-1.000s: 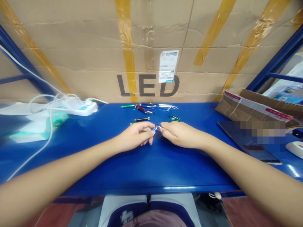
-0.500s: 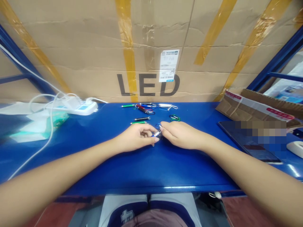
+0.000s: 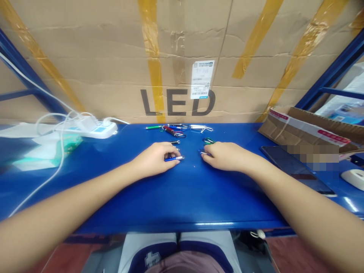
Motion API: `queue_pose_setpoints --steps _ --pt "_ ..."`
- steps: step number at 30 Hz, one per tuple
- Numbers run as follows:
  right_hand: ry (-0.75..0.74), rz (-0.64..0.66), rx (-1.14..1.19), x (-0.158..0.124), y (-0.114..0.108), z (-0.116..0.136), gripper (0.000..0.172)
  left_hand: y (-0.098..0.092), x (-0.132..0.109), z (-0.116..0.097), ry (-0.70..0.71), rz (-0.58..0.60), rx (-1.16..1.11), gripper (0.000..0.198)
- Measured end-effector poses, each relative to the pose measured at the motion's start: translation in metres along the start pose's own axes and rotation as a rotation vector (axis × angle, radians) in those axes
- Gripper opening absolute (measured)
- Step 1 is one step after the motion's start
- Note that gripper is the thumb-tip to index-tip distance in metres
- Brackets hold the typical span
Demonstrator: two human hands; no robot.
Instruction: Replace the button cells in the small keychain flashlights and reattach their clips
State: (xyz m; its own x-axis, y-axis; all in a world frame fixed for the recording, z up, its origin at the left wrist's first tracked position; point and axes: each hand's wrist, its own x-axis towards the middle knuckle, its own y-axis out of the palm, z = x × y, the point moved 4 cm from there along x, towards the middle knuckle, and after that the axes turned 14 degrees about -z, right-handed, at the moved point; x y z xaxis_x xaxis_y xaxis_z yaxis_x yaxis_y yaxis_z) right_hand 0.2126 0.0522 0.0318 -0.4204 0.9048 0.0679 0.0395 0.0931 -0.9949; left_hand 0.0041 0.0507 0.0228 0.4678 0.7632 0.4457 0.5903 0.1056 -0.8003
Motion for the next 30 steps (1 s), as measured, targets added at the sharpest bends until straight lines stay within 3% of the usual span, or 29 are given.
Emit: queue_pose_setpoints --steps 4,14,19,21,25,30 --pt "0.076 0.053 -0.024 -0.002 -0.002 -0.011 0.041 -0.004 0.004 0.009 0.002 0.002 0.046 0.025" --pt "0.209 -0.009 -0.068 0.003 -0.001 -0.033 0.034 -0.013 0.009 0.028 -0.038 -0.155 0.022 0.025" --pt "0.240 -0.115 -0.031 0.005 -0.003 -0.031 0.038 -0.024 0.029 0.059 -0.163 -0.288 0.126 0.029" --pt "0.227 -0.183 0.033 0.006 -0.004 -0.027 0.040 -0.028 0.041 0.077 -0.179 -0.238 0.311 0.031" --pt "0.195 -0.272 0.154 0.007 -0.004 -0.021 0.040 -0.033 0.060 0.104 -0.196 -0.204 0.438 0.036" --pt "0.140 -0.304 0.334 0.005 -0.009 -0.014 0.031 -0.028 0.068 0.113 -0.183 -0.105 0.452 0.026"
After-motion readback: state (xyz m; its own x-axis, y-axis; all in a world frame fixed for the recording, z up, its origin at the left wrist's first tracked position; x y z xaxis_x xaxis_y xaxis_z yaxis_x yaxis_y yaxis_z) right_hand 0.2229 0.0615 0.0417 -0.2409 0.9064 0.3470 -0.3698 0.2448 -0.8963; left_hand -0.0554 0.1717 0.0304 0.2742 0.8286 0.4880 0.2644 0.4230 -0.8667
